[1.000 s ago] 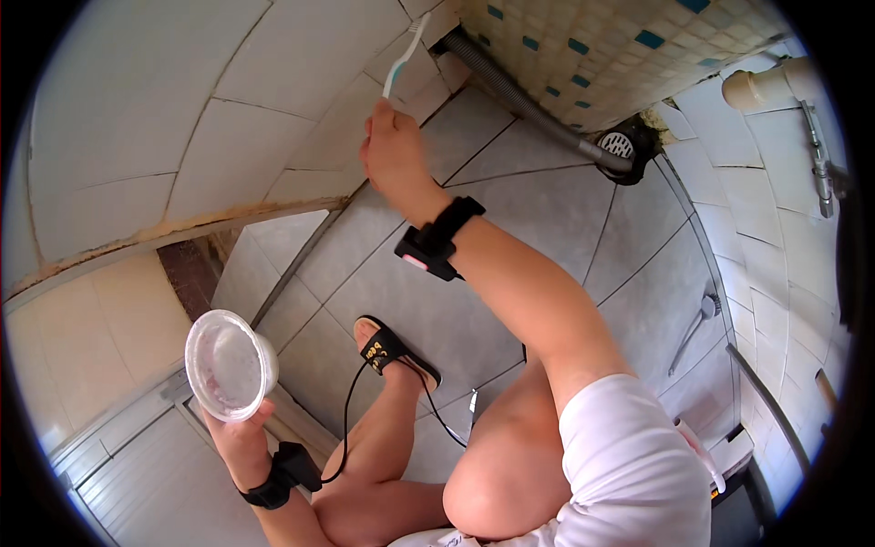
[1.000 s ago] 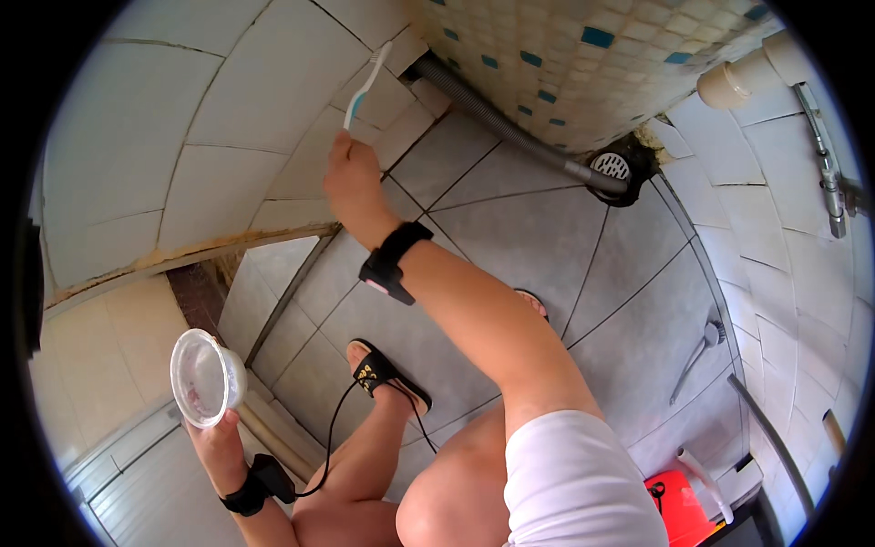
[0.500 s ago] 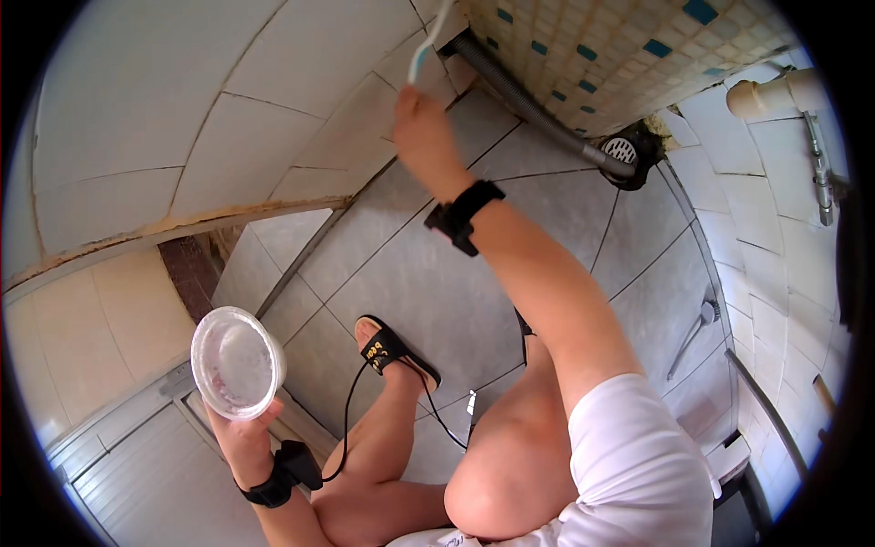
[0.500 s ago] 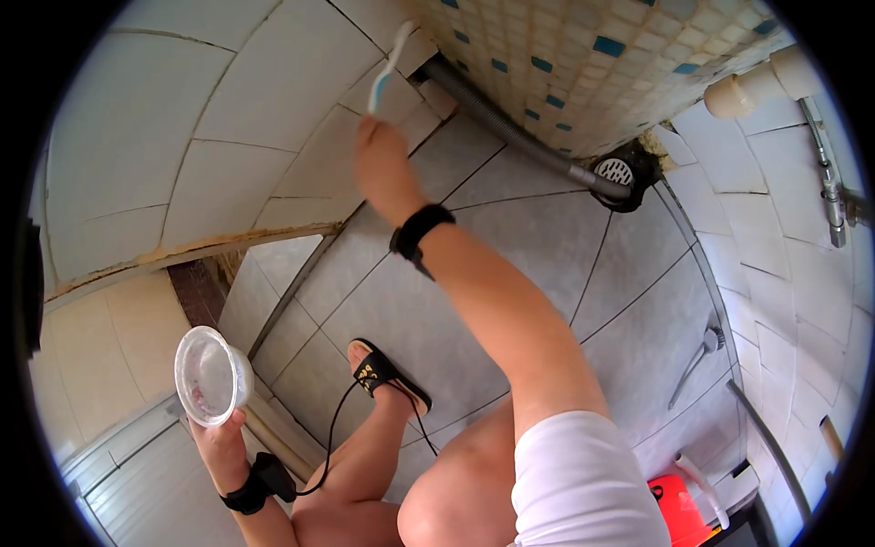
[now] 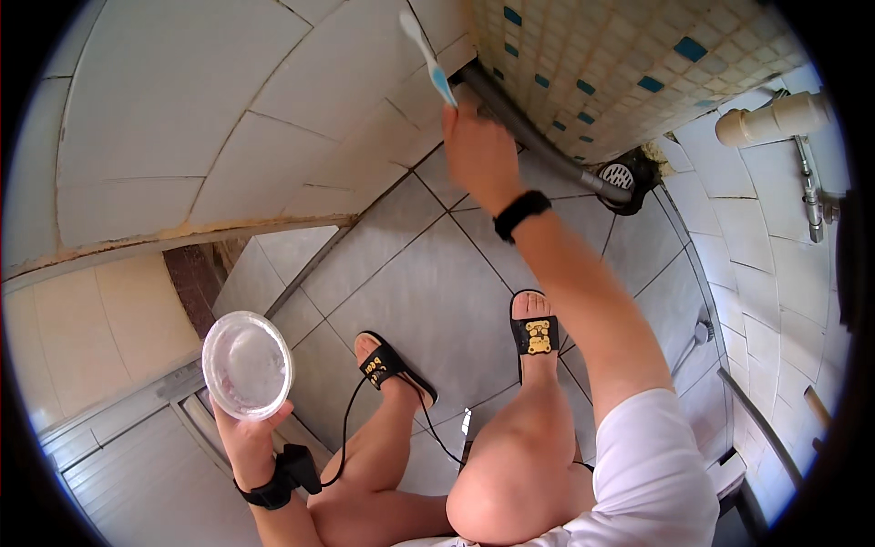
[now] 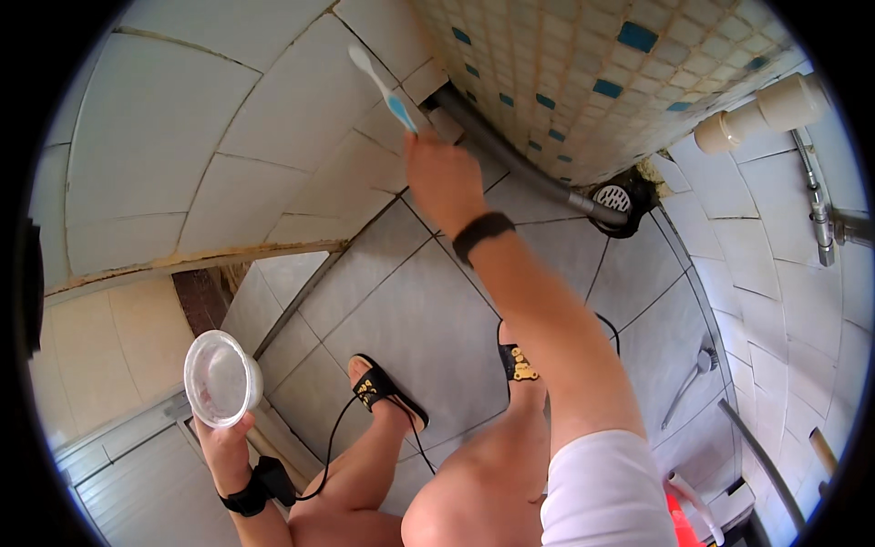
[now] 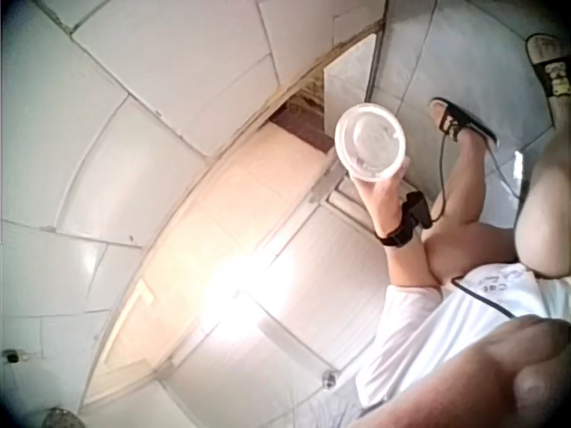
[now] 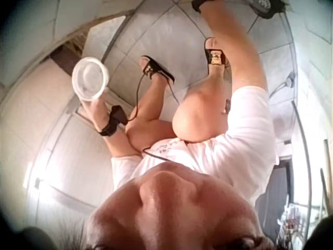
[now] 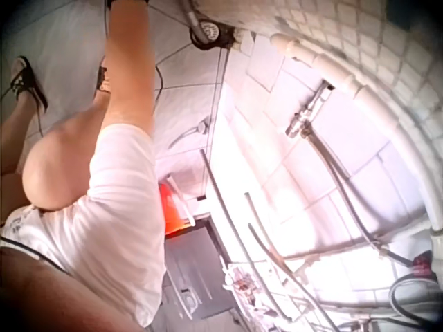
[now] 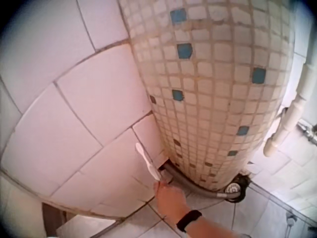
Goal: The person is scrubbing bathroom wall tiles with a toothbrush.
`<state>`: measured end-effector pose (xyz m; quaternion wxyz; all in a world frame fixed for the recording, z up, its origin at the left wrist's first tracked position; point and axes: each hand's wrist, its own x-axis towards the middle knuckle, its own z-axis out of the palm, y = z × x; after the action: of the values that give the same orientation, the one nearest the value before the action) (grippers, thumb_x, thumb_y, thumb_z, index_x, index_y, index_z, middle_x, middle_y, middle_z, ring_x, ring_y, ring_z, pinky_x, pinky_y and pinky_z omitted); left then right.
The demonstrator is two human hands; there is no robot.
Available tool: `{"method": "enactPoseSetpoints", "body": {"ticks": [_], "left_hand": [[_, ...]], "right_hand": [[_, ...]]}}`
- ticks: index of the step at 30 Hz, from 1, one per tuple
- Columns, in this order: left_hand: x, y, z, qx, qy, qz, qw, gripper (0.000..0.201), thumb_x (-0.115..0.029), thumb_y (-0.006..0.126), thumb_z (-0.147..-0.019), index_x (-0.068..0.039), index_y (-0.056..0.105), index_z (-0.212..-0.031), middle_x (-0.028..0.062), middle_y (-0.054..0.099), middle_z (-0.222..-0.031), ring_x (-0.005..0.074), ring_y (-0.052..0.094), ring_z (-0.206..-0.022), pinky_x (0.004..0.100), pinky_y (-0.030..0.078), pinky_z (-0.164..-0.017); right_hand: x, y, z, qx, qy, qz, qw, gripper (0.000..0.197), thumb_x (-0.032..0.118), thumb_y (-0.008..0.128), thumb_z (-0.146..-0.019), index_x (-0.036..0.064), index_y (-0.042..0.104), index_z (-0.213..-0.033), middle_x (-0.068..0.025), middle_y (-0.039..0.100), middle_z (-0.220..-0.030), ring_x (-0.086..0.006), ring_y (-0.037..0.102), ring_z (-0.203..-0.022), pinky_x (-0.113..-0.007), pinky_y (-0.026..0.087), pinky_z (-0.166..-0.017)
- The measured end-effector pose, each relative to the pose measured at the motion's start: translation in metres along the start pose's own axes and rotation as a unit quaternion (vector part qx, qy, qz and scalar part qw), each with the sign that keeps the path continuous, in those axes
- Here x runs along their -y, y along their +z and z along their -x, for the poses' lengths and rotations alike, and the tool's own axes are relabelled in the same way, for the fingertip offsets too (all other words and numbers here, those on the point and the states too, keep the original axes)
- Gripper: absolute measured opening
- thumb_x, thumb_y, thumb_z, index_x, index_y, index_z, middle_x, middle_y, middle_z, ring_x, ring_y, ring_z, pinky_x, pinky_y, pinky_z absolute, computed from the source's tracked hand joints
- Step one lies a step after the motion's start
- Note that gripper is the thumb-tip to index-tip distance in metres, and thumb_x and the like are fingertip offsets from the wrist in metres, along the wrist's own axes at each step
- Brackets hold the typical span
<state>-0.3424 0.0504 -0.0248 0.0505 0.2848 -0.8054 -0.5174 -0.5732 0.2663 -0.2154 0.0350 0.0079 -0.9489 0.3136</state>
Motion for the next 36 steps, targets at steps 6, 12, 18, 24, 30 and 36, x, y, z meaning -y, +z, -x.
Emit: {"method": "enactPoseSetpoints", "body": {"ticks": [6,12,18,24,30,36], "left_hand": [[-0.001,0.001,0.002,0.008,0.010,-0.002,1.000,0.075,-0.010,0.084,-0.047,0.000,0.046,-0.112,0.0041,0.054,-0.101,0.0140,0.051,-0.090,0.0266,0.042,-0.077],[-0.004,0.002,0.004,-0.005,-0.011,0.009,1.000,0.072,-0.007,0.083,-0.047,0.000,0.047,-0.110,0.0041,0.055,-0.099,0.0145,0.052,-0.088,0.0276,0.043,-0.076],[0.001,-0.005,0.003,-0.001,0.002,0.005,1.000,0.077,-0.002,0.082,-0.046,0.000,0.044,-0.112,0.0057,0.053,-0.104,0.0157,0.052,-0.091,0.0282,0.045,-0.076],[-0.006,-0.011,0.004,-0.009,-0.005,-0.018,1.000,0.076,-0.002,0.082,-0.046,0.001,0.044,-0.112,0.0065,0.054,-0.104,0.0166,0.053,-0.092,0.0287,0.045,-0.078],[-0.015,0.005,-0.004,0.034,-0.007,0.010,0.999,0.072,-0.011,0.081,-0.049,0.002,0.047,-0.111,0.0049,0.055,-0.100,0.0149,0.053,-0.088,0.0266,0.042,-0.078],[-0.014,0.005,-0.003,0.051,-0.003,0.011,0.999,0.071,-0.006,0.083,-0.046,0.001,0.049,-0.108,0.0057,0.057,-0.098,0.0144,0.055,-0.087,0.0274,0.045,-0.076]], "right_hand": [[-0.019,0.012,-0.013,-0.068,-0.042,-0.035,0.996,0.033,0.029,0.036,-0.090,0.0028,0.050,-0.076,-0.0162,0.057,-0.058,-0.0348,0.058,-0.055,-0.040,0.049,-0.051],[-0.004,-0.013,-0.019,-0.015,-0.041,0.014,0.999,0.034,0.027,0.033,-0.091,0.0011,0.051,-0.080,-0.0172,0.058,-0.059,-0.0332,0.060,-0.061,-0.039,0.050,-0.049],[-0.032,-0.005,-0.008,0.049,-0.073,0.074,0.993,0.026,0.023,0.038,-0.089,0.0014,0.051,-0.083,-0.0181,0.060,-0.073,-0.0337,0.060,-0.063,-0.040,0.050,-0.050],[-0.064,-0.036,0.080,0.197,0.040,0.054,0.978,0.021,0.022,0.037,-0.090,0.0041,0.048,-0.092,-0.0171,0.060,-0.068,-0.0382,0.057,-0.059,-0.046,0.047,-0.054],[-0.040,-0.078,0.026,0.011,-0.038,-0.186,0.982,0.023,0.027,0.039,-0.090,0.0049,0.045,-0.092,-0.0217,0.055,-0.066,-0.0415,0.053,-0.062,-0.048,0.041,-0.053],[0.019,-0.034,-0.009,-0.038,-0.046,-0.157,0.986,0.020,0.024,0.038,-0.090,0.0050,0.045,-0.091,-0.0230,0.055,-0.066,-0.0409,0.054,-0.064,-0.048,0.043,-0.055]]}}
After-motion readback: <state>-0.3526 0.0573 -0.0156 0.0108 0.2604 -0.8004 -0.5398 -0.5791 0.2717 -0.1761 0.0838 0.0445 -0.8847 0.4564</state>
